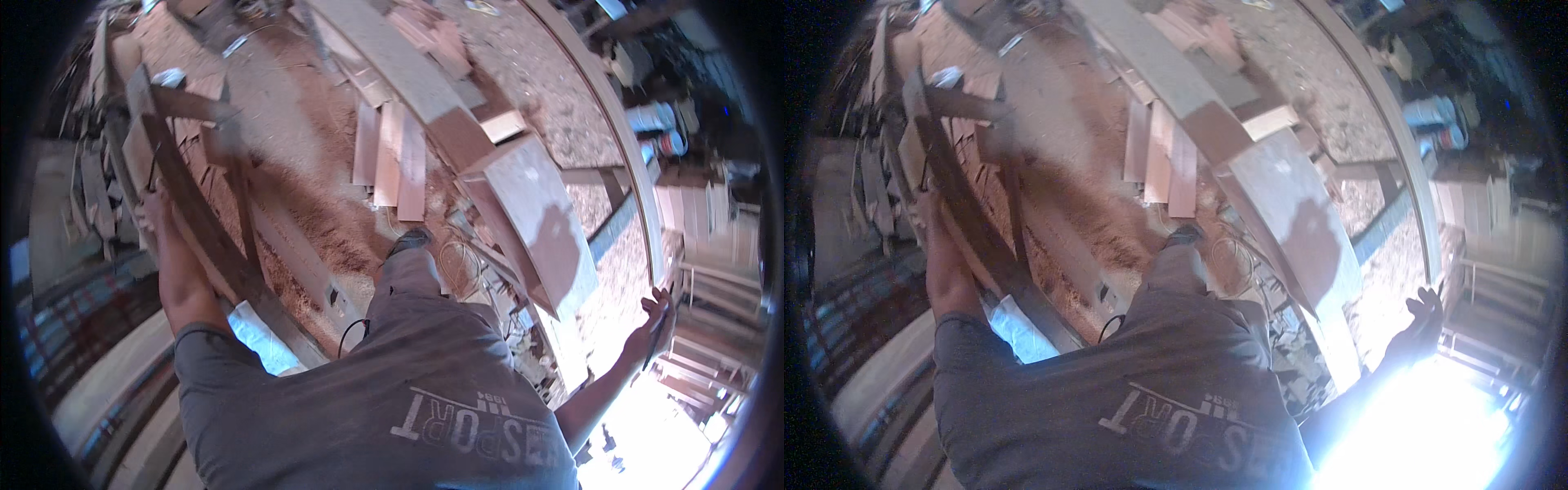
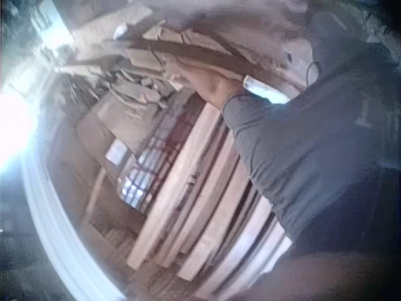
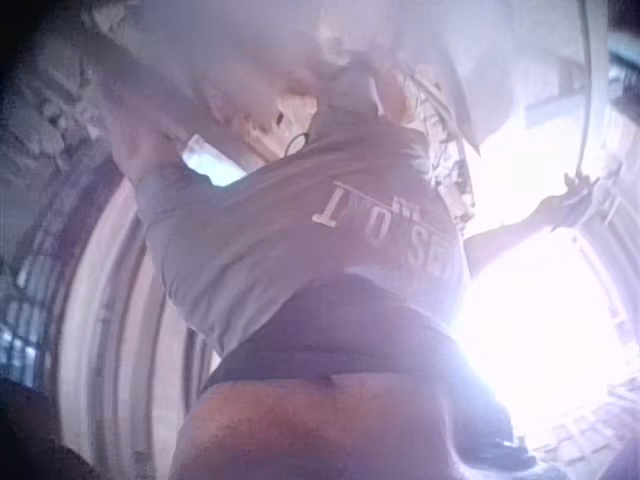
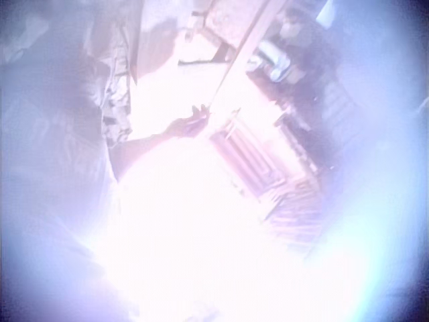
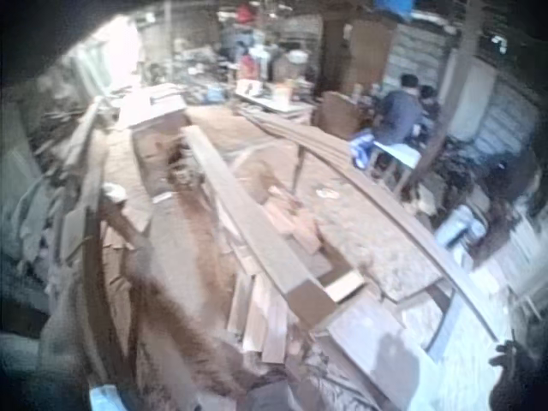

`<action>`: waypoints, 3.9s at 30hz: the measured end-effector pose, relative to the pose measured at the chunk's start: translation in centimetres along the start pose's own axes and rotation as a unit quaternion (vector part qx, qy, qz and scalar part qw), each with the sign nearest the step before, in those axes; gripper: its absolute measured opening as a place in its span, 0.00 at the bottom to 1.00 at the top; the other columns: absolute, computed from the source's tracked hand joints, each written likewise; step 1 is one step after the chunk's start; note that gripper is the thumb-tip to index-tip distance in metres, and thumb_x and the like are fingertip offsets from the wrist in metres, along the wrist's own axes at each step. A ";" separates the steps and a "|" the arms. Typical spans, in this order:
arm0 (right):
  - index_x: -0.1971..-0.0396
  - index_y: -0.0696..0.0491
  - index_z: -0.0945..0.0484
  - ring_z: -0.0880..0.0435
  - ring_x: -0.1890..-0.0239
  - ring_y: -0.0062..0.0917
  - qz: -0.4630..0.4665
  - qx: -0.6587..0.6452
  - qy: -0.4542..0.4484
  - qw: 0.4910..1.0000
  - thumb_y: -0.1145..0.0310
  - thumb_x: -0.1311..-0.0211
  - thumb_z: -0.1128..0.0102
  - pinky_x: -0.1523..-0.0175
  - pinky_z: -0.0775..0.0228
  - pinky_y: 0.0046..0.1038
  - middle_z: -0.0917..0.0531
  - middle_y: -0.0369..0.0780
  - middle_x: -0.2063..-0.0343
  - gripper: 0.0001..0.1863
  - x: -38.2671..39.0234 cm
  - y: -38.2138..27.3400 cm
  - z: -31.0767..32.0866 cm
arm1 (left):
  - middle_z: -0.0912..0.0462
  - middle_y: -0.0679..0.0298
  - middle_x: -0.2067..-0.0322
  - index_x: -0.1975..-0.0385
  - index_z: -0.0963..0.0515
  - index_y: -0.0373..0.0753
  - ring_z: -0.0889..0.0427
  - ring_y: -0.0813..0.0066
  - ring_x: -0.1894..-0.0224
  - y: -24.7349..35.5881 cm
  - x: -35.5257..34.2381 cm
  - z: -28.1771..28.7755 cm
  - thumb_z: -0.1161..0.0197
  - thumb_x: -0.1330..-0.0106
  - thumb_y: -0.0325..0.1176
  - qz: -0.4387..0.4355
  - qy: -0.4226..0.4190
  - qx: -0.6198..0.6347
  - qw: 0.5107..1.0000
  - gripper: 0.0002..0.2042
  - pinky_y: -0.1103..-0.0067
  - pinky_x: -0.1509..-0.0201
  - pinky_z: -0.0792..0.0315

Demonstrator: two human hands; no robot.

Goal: The person measures and marks wooden planks with a tape measure, pencil, and square, then uses a jigsaw to cut along the marked lines. The person handles multiple planks, repositions them, and continues marking and cutting throughout the clip.

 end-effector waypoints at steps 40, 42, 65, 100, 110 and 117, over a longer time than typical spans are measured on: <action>0.34 0.54 0.22 0.12 0.44 0.51 -0.105 -0.178 -0.249 0.946 0.47 0.44 0.18 0.36 0.21 0.46 0.11 0.52 0.49 0.42 32.6 27.8 8.7 | 0.12 0.63 0.58 0.47 0.21 0.36 0.13 0.74 0.58 10.4 112.8 12.0 0.23 0.28 0.40 -0.543 -0.766 0.112 0.326 0.20 0.77 0.56 0.18; 0.34 0.52 0.22 0.13 0.44 0.51 -0.093 -0.173 -0.266 0.944 0.46 0.45 0.18 0.37 0.20 0.46 0.11 0.52 0.48 0.43 32.3 28.5 9.3 | 0.12 0.62 0.58 0.47 0.20 0.37 0.13 0.73 0.57 11.2 111.7 12.9 0.20 0.32 0.41 -0.646 -0.679 0.148 0.316 0.21 0.75 0.52 0.19; 0.46 0.44 0.16 0.14 0.48 0.50 -0.123 0.103 -0.143 0.977 0.68 0.34 0.31 0.46 0.21 0.47 0.14 0.47 0.53 0.17 32.1 52.2 18.1 | 0.11 0.64 0.42 0.52 0.07 0.47 0.23 0.57 0.33 31.6 104.6 17.6 0.42 0.26 0.37 -0.879 -0.032 -0.249 0.405 0.15 0.54 0.26 0.37; 0.50 0.43 0.13 0.13 0.50 0.49 -0.147 0.150 -0.176 0.962 0.60 0.25 0.34 0.49 0.21 0.50 0.15 0.46 0.56 0.10 30.5 48.2 16.2 | 0.16 0.66 0.53 0.58 0.14 0.49 0.21 0.58 0.41 18.2 120.9 10.9 0.27 0.30 0.47 -0.865 -0.299 0.247 0.318 0.11 0.57 0.37 0.35; 0.44 0.43 0.14 0.15 0.49 0.44 -0.068 0.173 -0.070 0.980 0.53 0.29 0.28 0.43 0.23 0.46 0.15 0.43 0.55 0.19 32.0 47.3 15.3 | 0.15 0.67 0.56 0.62 0.15 0.48 0.21 0.59 0.44 17.9 120.9 10.9 0.28 0.29 0.46 -0.862 -0.296 0.265 0.315 0.09 0.59 0.38 0.35; 0.42 0.45 0.16 0.16 0.46 0.41 -0.034 0.196 -0.046 0.979 0.52 0.33 0.24 0.35 0.29 0.45 0.14 0.41 0.56 0.23 31.9 46.0 14.2 | 0.15 0.67 0.55 0.61 0.15 0.48 0.21 0.59 0.44 18.1 120.9 10.6 0.28 0.29 0.45 -0.856 -0.314 0.251 0.326 0.09 0.60 0.37 0.36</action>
Point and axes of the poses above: each hand's wrist, its own x-axis away from the middle knuckle, its own z-axis out of the back of the hand, y = z × x, the point moved 4 cm from there along -x, towards the middle knuckle
